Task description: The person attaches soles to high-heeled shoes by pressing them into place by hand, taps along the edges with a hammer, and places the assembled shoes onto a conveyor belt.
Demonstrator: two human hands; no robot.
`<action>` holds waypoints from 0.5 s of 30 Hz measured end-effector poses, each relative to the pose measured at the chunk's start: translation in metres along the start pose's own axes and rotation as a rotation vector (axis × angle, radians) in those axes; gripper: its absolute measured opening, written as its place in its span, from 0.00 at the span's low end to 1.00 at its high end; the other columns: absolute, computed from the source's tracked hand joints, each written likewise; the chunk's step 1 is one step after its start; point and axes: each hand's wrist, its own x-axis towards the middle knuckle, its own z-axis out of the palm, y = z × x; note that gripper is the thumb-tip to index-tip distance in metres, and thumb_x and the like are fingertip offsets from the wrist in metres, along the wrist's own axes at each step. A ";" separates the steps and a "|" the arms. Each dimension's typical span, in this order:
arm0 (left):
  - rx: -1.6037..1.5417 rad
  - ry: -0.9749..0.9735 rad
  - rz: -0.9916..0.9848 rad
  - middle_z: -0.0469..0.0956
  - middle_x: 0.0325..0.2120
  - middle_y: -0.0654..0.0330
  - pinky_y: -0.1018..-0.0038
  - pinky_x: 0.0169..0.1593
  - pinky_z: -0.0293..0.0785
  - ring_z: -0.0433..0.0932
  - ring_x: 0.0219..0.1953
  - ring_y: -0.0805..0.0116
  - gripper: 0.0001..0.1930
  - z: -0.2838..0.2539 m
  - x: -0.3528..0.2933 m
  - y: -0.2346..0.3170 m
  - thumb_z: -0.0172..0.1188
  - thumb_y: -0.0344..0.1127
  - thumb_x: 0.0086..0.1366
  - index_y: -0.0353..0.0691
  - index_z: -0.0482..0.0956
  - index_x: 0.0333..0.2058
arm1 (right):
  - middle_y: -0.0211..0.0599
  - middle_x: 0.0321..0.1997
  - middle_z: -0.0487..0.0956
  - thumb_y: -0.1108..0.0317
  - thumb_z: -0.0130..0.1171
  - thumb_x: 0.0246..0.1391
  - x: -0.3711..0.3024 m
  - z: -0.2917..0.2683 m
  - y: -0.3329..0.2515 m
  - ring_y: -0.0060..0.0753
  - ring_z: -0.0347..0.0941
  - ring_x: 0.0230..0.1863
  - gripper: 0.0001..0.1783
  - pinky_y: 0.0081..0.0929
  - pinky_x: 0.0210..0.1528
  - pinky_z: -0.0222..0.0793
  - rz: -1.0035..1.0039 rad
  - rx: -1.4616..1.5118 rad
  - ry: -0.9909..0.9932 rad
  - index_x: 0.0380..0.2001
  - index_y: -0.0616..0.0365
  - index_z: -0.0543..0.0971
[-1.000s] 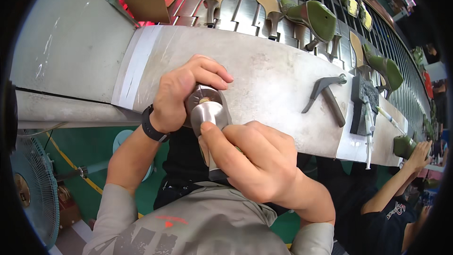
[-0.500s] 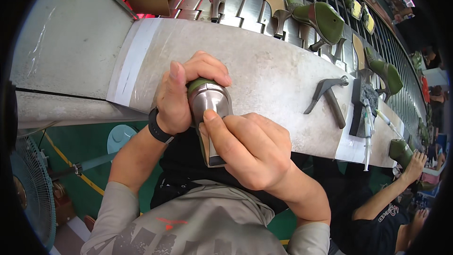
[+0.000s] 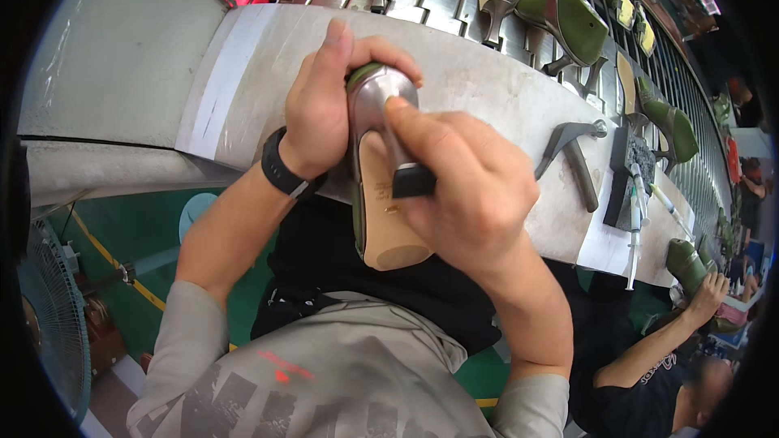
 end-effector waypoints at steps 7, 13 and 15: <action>0.015 -0.017 0.053 0.85 0.31 0.56 0.78 0.43 0.78 0.83 0.34 0.73 0.45 0.007 0.009 -0.004 0.26 0.63 0.83 0.29 0.86 0.40 | 0.40 0.26 0.85 0.72 0.81 0.48 -0.001 0.000 0.012 0.33 0.82 0.24 0.16 0.27 0.27 0.78 0.009 -0.013 0.043 0.40 0.63 0.87; 0.049 -0.016 -0.004 0.85 0.32 0.58 0.80 0.43 0.77 0.81 0.35 0.78 0.39 0.005 0.015 -0.004 0.34 0.60 0.84 0.31 0.86 0.40 | 0.41 0.27 0.84 0.71 0.81 0.48 0.000 0.010 0.022 0.35 0.83 0.26 0.17 0.27 0.29 0.78 -0.040 -0.061 0.129 0.40 0.63 0.87; 0.065 -0.084 -0.091 0.86 0.33 0.60 0.80 0.42 0.76 0.80 0.35 0.79 0.28 0.004 0.025 -0.003 0.48 0.51 0.83 0.31 0.86 0.41 | 0.43 0.35 0.88 0.71 0.80 0.53 0.000 0.007 0.028 0.33 0.86 0.33 0.16 0.25 0.37 0.80 0.034 -0.042 0.048 0.42 0.64 0.86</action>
